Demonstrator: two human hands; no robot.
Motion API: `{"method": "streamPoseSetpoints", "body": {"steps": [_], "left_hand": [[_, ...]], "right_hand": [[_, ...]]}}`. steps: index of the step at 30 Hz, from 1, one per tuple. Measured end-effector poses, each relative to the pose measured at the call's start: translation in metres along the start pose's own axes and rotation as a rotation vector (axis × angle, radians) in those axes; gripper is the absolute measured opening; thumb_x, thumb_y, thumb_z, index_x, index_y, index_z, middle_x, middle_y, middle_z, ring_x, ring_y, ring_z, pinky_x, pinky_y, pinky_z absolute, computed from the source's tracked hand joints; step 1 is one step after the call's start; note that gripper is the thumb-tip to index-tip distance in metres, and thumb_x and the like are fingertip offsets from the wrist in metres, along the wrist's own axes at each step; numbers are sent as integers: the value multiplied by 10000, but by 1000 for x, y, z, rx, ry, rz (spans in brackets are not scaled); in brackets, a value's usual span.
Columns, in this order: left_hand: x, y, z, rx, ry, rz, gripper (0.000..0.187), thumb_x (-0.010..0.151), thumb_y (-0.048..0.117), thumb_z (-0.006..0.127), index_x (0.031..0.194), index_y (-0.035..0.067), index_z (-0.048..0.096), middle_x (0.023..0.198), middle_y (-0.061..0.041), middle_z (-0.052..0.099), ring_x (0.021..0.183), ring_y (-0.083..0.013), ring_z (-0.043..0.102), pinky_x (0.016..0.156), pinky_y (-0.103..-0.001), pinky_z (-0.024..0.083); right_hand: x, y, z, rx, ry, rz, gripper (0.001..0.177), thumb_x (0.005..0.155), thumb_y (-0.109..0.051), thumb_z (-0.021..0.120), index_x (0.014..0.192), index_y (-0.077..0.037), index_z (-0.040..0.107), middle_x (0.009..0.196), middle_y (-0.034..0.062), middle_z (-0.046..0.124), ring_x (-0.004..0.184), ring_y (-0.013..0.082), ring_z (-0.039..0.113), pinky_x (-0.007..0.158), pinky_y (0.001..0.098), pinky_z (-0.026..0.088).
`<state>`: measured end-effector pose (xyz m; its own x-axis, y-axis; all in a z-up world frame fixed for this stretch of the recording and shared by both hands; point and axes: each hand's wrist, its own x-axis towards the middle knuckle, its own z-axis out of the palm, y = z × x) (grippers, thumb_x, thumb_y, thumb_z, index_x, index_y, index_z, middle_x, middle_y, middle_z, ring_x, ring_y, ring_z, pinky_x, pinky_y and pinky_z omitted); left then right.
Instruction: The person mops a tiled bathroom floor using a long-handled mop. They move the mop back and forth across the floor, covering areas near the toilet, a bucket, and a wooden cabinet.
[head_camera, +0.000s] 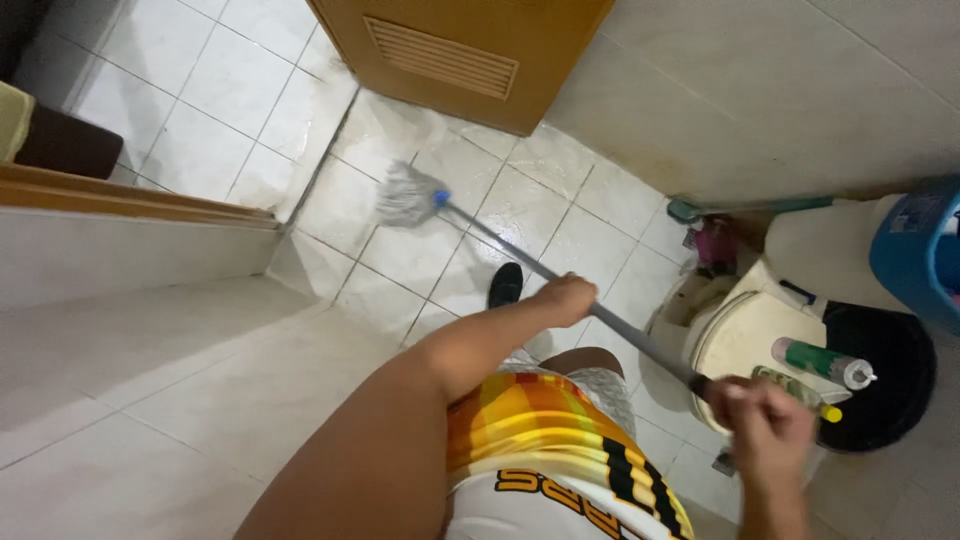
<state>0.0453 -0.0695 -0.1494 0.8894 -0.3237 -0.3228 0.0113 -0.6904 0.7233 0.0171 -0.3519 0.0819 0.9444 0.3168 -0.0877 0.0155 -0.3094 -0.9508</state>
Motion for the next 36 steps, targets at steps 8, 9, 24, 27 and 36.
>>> {"method": "streamPoseSetpoints", "body": {"steps": [8,9,24,27,36], "left_hand": [[34,42,-18,-118,30,132,188,899,231,676,980,62,668,1112,-153,675,1149,-359,598,956,-462,515],[34,43,-18,-125,33,123,181,891,224,673,969,60,659,1118,-148,669,1159,-353,591,951,-457,513],[-53,-55,-18,-77,97,-186,171,844,71,712,981,2,636,1071,-211,662,1071,-367,625,943,-469,515],[-57,-97,15,-65,60,-255,173,881,65,677,1045,11,672,1124,-231,669,1093,-388,634,953,-474,520],[9,-19,-2,-8,-13,61,219,859,147,705,1020,2,671,1107,-226,694,1137,-406,606,967,-475,511]], "right_hand": [[-7,-77,15,-268,93,-22,277,992,17,617,731,-7,528,671,87,603,613,75,517,551,254,449],[-8,-77,16,-236,48,-116,333,987,21,626,705,-17,453,636,77,582,593,56,489,541,229,438],[54,60,30,154,-353,-85,391,964,-35,660,608,-107,513,552,-12,548,463,57,503,423,229,446],[38,63,59,-61,-290,68,231,907,-43,699,684,-50,638,735,57,707,701,107,652,650,291,567],[2,21,-5,-117,51,129,334,993,-16,651,676,-32,548,750,76,653,684,86,562,614,262,478]]}}
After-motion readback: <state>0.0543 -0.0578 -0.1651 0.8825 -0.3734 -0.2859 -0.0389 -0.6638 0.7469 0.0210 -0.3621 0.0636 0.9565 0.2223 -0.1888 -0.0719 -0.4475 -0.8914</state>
